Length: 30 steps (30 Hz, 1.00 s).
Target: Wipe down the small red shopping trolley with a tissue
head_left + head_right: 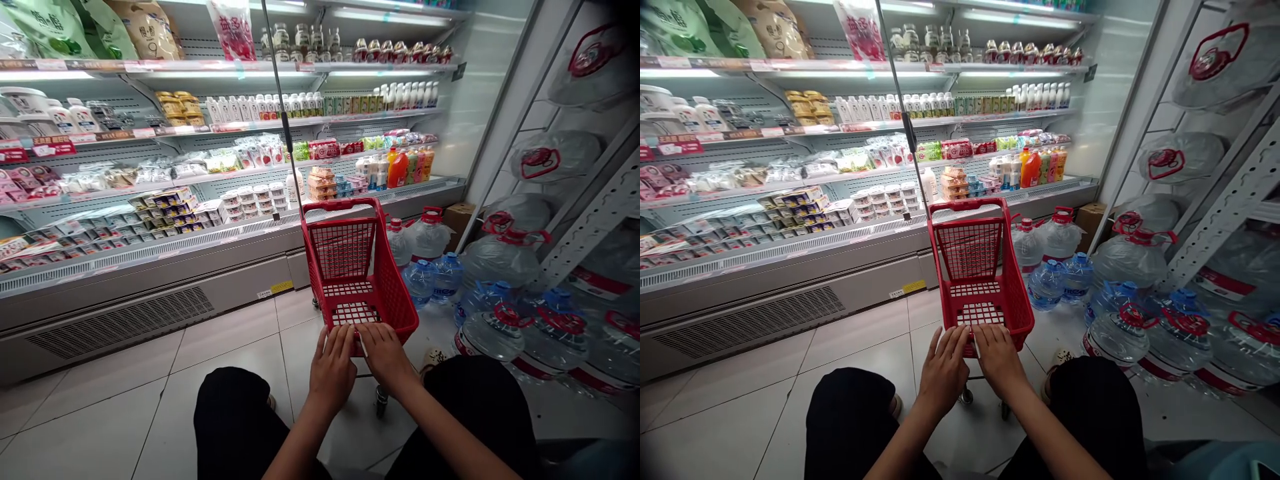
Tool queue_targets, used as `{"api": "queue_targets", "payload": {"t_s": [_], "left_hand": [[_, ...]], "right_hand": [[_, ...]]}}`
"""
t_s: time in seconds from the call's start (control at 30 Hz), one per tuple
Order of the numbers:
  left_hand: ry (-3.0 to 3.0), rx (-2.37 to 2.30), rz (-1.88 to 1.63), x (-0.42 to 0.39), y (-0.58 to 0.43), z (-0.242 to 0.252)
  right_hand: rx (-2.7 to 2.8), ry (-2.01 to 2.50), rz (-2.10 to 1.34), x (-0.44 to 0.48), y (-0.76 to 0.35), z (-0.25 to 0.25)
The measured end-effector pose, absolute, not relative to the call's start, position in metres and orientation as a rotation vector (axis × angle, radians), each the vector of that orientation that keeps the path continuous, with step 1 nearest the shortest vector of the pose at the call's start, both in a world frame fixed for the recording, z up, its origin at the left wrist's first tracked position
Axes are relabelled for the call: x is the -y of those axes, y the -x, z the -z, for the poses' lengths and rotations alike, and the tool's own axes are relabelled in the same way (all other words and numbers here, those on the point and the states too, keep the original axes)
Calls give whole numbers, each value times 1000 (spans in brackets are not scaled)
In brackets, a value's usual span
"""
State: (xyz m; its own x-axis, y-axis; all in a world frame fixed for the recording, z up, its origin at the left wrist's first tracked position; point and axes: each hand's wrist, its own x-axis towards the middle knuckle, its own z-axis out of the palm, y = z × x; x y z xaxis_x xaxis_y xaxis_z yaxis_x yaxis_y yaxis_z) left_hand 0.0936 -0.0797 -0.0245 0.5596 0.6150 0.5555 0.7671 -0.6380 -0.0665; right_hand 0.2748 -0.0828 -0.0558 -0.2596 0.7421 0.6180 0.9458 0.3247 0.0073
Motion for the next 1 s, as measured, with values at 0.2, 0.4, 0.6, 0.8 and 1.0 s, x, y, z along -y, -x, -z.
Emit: {"api": "queue_targets", "payload": {"t_s": [0.2,0.4,0.6,0.8,1.0], "left_hand": [[2512,1081,665,40,-66,4],[2499,1068,694,35,-76,18],[2473,1158,779,51,-100,34],[2478,1184,843,46,-93,31],[2479,1193,784,38,-86,22]], "right_hand": [[2171,1449,517,95,-312,54],[2014,1651,579,109,-354,68],[1914,1690,567,107,-311,71],[2103,1522,624,88,-284,57],[2183,1409,613,73,-297,55]]}}
